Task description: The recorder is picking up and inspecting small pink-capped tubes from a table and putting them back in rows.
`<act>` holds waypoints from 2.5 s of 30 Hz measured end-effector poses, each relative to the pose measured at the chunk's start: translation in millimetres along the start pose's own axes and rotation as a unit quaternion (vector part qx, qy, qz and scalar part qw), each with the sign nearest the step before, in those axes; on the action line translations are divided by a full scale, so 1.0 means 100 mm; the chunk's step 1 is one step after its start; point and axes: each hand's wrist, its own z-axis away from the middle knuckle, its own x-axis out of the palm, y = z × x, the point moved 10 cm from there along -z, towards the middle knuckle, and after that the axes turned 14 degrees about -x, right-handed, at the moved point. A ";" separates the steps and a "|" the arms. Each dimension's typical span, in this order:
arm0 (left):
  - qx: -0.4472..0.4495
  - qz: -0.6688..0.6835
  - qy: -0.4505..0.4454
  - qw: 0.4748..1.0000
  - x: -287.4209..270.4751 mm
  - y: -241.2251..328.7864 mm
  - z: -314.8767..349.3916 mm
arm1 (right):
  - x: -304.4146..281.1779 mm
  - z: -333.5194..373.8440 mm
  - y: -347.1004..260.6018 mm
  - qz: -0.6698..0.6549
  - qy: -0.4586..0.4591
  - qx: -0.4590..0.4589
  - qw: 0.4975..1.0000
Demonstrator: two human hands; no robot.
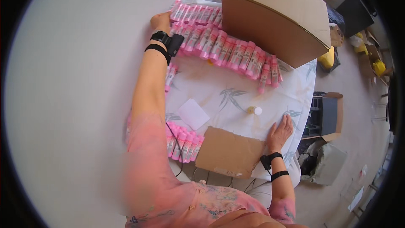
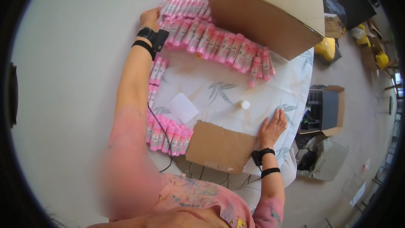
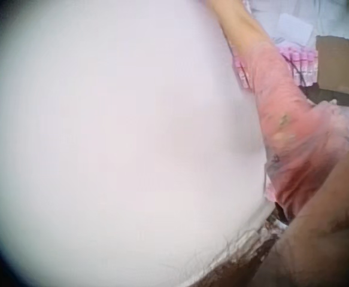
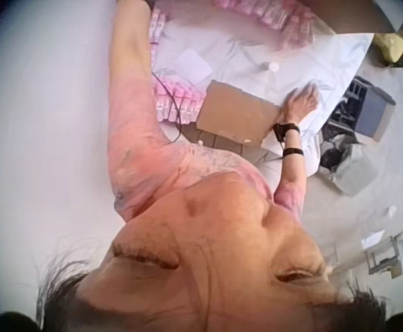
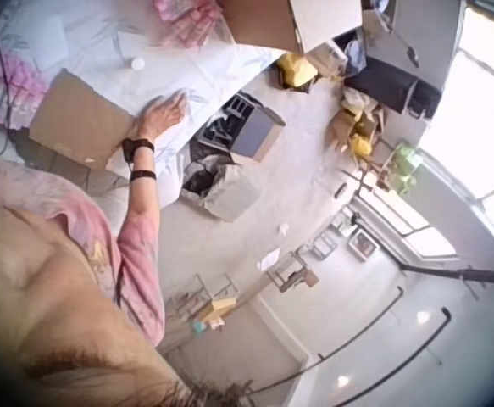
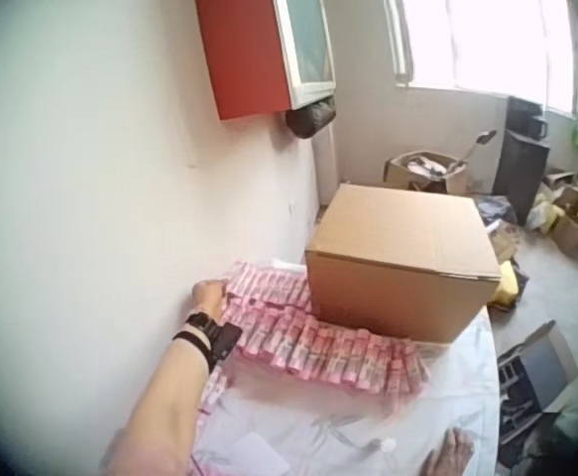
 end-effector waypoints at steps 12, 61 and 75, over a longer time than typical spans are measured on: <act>-0.063 -0.032 0.014 0.997 0.90 -0.88 -0.65 | -0.06 0.02 0.23 0.036 -0.042 0.023 0.998; -0.214 0.060 -0.519 0.826 -0.10 -0.48 4.51 | -0.14 0.22 0.68 -0.231 0.139 0.017 0.963; -0.119 -0.030 -0.546 0.828 -0.51 -0.41 5.93 | -1.66 -0.09 -1.30 -0.877 0.035 0.093 0.470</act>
